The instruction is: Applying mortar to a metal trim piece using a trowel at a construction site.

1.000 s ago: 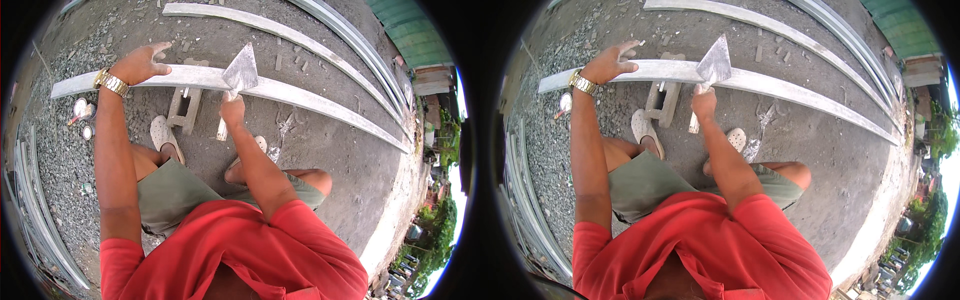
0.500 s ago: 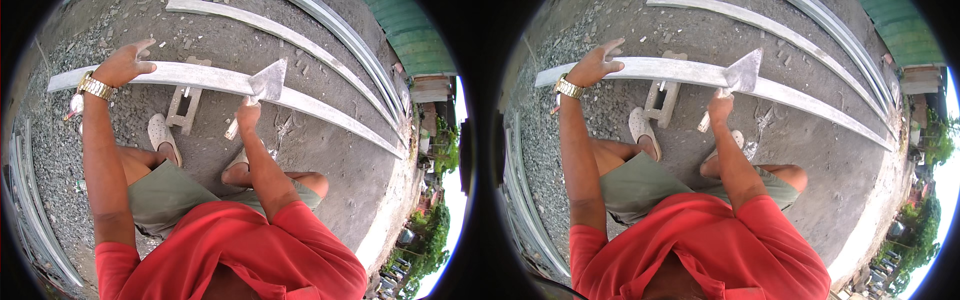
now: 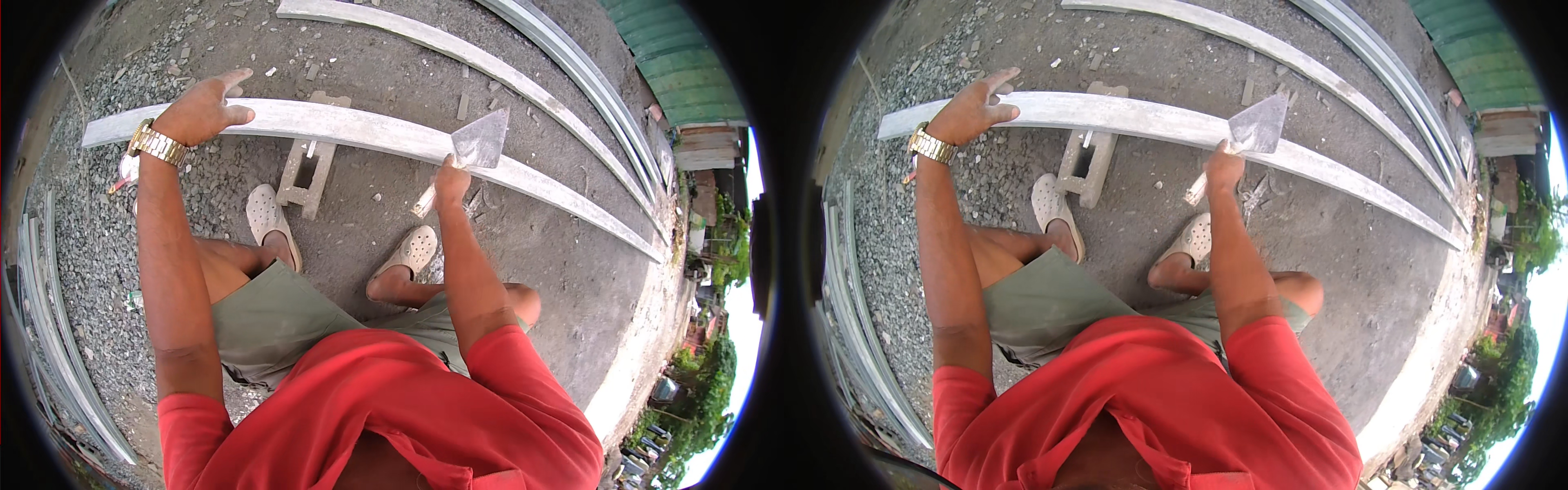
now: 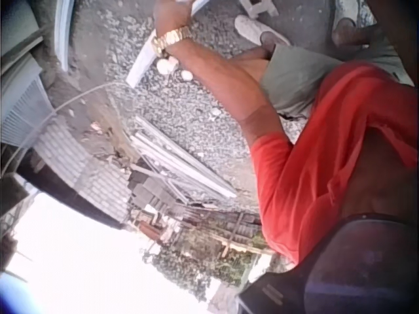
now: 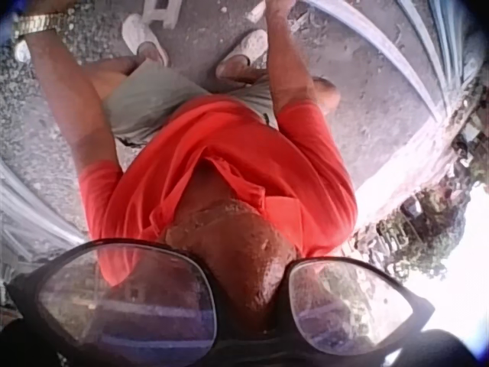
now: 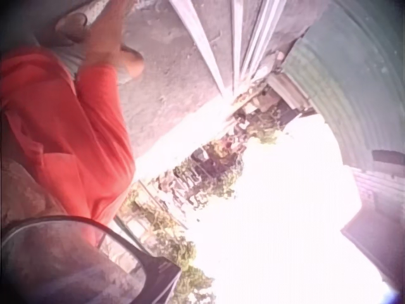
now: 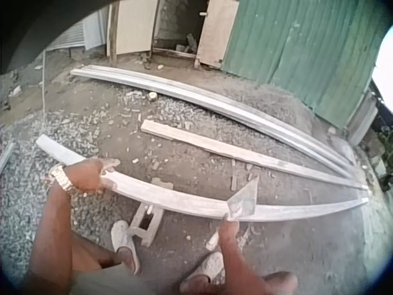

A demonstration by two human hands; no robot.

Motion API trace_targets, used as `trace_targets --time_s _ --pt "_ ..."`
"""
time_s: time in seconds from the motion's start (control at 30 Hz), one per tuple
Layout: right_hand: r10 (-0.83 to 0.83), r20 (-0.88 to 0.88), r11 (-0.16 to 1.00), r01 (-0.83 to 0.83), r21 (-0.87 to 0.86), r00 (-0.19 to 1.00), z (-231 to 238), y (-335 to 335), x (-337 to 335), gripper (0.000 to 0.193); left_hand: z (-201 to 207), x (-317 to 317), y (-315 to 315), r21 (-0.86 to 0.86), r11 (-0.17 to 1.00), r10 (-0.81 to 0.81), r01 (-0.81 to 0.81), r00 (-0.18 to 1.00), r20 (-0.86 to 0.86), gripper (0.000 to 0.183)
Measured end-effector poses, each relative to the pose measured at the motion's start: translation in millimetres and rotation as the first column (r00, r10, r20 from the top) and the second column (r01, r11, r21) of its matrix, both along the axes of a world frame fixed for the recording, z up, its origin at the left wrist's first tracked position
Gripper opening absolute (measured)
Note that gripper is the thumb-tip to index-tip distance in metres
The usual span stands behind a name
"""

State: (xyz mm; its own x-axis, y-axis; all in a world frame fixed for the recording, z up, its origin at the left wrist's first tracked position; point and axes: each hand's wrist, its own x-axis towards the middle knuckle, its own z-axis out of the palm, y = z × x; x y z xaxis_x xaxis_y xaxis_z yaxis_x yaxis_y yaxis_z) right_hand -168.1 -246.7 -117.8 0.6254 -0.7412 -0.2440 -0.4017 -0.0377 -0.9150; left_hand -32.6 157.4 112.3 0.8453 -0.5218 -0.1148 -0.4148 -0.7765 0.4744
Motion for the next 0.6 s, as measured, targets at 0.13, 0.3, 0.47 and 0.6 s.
trace_targets --time_s 0.13,0.3,0.47,0.6 --pt "0.027 -0.099 0.954 -0.056 -0.293 0.995 -9.4 119.4 19.1 0.036 7.7 -2.0 -26.0 -0.009 1.0 -0.003 0.002 0.997 -0.071 0.071" --pt "0.231 -0.057 0.971 -0.226 0.073 0.971 8.4 106.2 18.0 0.03 11.5 -9.5 -30.2 0.0 1.0 -0.017 0.017 0.99 -0.138 0.071" --pt "-0.188 0.041 0.951 0.171 0.259 0.981 18.2 -13.0 0.8 0.024 8.7 -7.7 -7.2 0.017 0.999 0.053 -0.052 0.993 -0.109 0.07" --pt "0.012 0.01 0.988 -0.01 -0.154 1.0 -25.5 -21.8 7.1 0.03 3.8 -3.1 1.4 -0.018 1.0 0.01 -0.01 1.0 -0.021 0.07"
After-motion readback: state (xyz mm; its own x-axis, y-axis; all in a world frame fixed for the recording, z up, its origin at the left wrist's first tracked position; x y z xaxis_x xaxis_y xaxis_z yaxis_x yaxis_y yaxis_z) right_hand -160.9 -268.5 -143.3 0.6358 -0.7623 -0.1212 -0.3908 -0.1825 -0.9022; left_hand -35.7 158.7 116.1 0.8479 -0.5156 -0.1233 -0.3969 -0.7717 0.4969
